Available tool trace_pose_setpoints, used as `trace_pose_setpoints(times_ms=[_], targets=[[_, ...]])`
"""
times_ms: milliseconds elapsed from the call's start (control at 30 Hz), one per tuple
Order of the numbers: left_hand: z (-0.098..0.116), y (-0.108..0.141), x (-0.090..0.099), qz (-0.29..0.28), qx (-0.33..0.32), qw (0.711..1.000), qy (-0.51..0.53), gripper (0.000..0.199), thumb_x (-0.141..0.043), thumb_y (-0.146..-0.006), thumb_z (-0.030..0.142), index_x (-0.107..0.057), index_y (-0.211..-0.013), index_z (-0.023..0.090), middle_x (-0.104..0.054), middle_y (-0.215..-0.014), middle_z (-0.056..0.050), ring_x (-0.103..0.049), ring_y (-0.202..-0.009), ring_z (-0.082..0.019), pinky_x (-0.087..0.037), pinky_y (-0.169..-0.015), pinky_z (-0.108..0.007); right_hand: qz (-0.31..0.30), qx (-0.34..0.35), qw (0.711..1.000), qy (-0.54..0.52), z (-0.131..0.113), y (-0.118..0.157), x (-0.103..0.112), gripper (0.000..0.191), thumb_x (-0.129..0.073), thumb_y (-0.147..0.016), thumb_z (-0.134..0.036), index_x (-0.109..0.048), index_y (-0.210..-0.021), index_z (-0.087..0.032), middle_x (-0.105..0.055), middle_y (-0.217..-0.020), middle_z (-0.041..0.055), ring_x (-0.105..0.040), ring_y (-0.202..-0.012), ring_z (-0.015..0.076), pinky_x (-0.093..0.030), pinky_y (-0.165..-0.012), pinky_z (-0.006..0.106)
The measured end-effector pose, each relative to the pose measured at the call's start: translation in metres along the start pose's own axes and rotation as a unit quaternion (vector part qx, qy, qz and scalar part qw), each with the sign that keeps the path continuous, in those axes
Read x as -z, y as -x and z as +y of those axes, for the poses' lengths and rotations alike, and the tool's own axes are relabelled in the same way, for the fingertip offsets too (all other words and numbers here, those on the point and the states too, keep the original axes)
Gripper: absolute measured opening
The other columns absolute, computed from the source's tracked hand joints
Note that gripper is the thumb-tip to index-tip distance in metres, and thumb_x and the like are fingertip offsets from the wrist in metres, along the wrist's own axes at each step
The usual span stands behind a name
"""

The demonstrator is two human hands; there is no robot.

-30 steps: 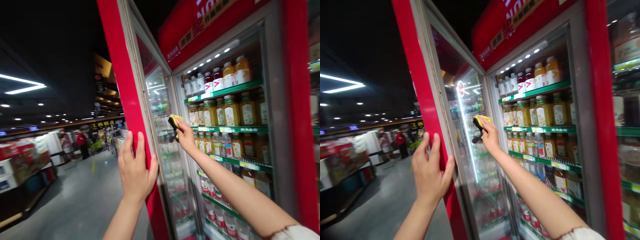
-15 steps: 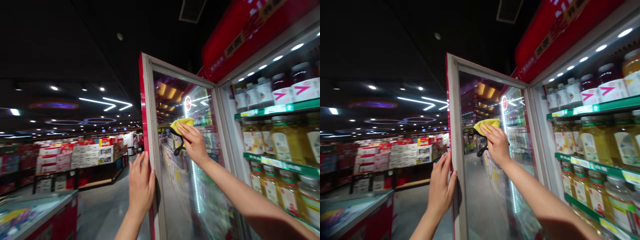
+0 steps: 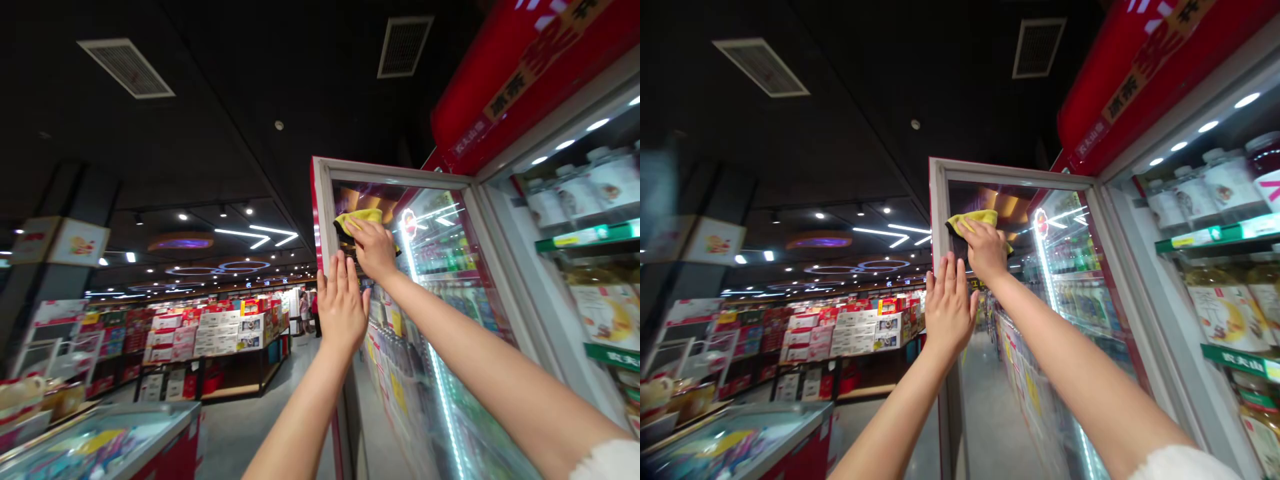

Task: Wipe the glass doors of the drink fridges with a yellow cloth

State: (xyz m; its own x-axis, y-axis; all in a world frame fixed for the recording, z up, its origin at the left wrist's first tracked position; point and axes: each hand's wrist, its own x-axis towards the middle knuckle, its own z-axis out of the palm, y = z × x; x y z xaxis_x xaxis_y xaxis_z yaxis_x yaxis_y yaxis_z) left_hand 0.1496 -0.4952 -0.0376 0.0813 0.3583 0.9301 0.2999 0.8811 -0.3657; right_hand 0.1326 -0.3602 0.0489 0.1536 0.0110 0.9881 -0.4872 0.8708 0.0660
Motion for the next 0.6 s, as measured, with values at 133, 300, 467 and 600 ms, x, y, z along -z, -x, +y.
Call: trace_pose_setpoints(times_ms=[133, 300, 467, 600], targets=[[0.000, 0.005, -0.001, 0.019, -0.007, 1.000, -0.020, 0.067, -0.048, -0.100, 0.037, -0.033, -0.159, 0.009, -0.023, -0.169, -0.020, -0.016, -0.160, -0.029, -0.018, -0.130, -0.055, -0.004, 0.029, 1.000, 0.011, 0.002, -0.017, -0.002, 0.056, -0.048, -0.093, -0.008, -0.065, -0.140, -0.034, -0.063, -0.147, 0.0009, -0.055, -0.131, 0.0290, -0.046, -0.106, 0.052], [-0.004, 0.007, -0.006, 0.021, -0.013, 0.999, -0.043, 0.069, -0.051, -0.100, 0.047, -0.038, -0.157, 0.009, -0.025, -0.168, -0.022, -0.019, -0.159, -0.030, -0.023, -0.128, -0.055, -0.023, -0.001, 0.999, 0.034, 0.003, -0.064, -0.004, 0.056, -0.045, -0.097, -0.011, -0.059, -0.144, -0.037, -0.059, -0.151, -0.0002, -0.051, -0.134, 0.0313, -0.044, -0.107, 0.057], [-0.013, 0.009, -0.016, 0.024, -0.014, 0.997, -0.071, 0.067, -0.051, -0.100, 0.047, -0.041, -0.156, 0.010, -0.024, -0.169, -0.020, -0.021, -0.159, -0.030, -0.023, -0.129, -0.055, -0.045, -0.056, 0.996, 0.047, 0.001, -0.101, -0.015, 0.049, -0.045, -0.100, -0.017, -0.058, -0.145, -0.032, -0.050, -0.160, 0.0015, -0.044, -0.144, 0.0297, -0.042, -0.110, 0.053], [-0.013, 0.009, -0.020, 0.007, 0.002, 0.996, -0.088, 0.063, -0.049, -0.101, 0.046, -0.046, -0.153, 0.010, -0.025, -0.168, -0.020, -0.022, -0.158, -0.031, -0.024, -0.128, -0.053, -0.062, -0.023, 0.996, 0.058, -0.002, -0.077, -0.022, 0.048, -0.043, -0.100, -0.020, -0.058, -0.146, -0.029, -0.050, -0.159, 0.0036, -0.045, -0.140, 0.0314, -0.043, -0.108, 0.055]])
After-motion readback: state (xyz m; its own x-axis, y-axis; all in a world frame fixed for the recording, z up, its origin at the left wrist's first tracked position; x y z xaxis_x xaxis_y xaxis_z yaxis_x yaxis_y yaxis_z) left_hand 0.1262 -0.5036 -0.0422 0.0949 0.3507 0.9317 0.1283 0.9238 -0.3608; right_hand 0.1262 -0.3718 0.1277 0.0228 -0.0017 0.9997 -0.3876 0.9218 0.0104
